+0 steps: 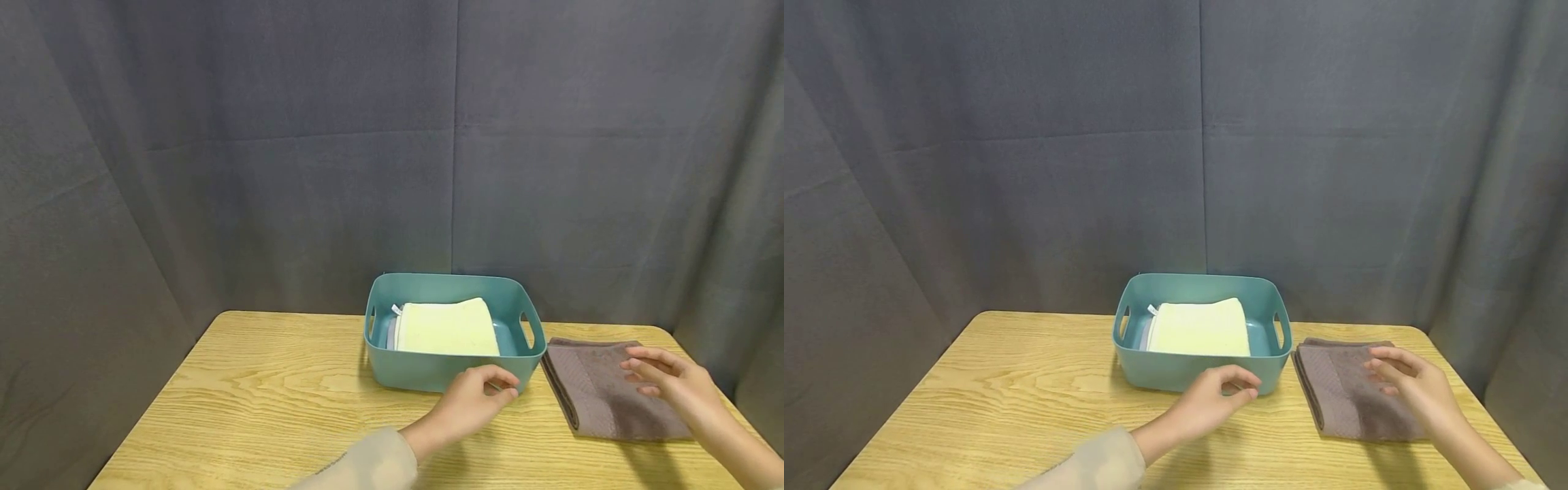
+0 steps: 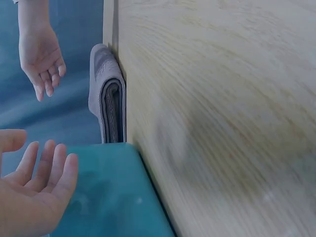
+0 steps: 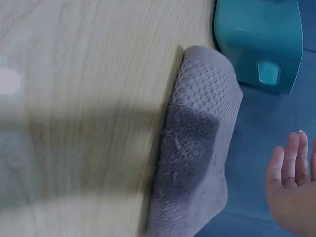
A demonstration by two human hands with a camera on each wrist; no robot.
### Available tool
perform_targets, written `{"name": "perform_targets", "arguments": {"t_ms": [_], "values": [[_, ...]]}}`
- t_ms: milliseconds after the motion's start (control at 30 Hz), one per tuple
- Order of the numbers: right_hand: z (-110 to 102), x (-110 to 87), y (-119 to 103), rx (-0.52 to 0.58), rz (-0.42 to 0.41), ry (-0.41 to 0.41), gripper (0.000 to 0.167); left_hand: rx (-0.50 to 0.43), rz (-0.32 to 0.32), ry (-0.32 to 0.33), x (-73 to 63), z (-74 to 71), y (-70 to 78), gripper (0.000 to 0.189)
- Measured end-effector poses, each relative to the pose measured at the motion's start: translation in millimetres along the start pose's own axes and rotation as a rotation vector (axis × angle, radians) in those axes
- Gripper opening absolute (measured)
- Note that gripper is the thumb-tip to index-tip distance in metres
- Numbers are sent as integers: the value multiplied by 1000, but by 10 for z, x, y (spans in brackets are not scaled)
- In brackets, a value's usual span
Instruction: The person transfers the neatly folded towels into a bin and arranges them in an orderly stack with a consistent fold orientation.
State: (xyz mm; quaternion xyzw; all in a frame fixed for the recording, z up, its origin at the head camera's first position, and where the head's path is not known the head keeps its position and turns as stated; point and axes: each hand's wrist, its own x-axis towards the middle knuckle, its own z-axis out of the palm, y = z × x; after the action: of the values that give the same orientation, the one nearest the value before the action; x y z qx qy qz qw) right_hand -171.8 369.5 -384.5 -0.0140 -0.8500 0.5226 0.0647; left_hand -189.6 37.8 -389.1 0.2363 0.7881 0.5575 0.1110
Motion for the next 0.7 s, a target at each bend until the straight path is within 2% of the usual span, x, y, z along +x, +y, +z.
{"name": "perform_targets", "arguments": {"t_ms": [233,500,567,700], "values": [[-98,-57,161,-52,75,42,14,-20,-32,-11,55,115,-88,15],[-216,-73,328,-101,130,87,48,-62,-80,-19,85,252,-185,14],[-234,-80,367,-100,120,106,42,-72,-87,-24,90,279,-199,14],[-282,-86,444,-59,73,145,12,-92,-101,-31,113,328,-216,15]]}}
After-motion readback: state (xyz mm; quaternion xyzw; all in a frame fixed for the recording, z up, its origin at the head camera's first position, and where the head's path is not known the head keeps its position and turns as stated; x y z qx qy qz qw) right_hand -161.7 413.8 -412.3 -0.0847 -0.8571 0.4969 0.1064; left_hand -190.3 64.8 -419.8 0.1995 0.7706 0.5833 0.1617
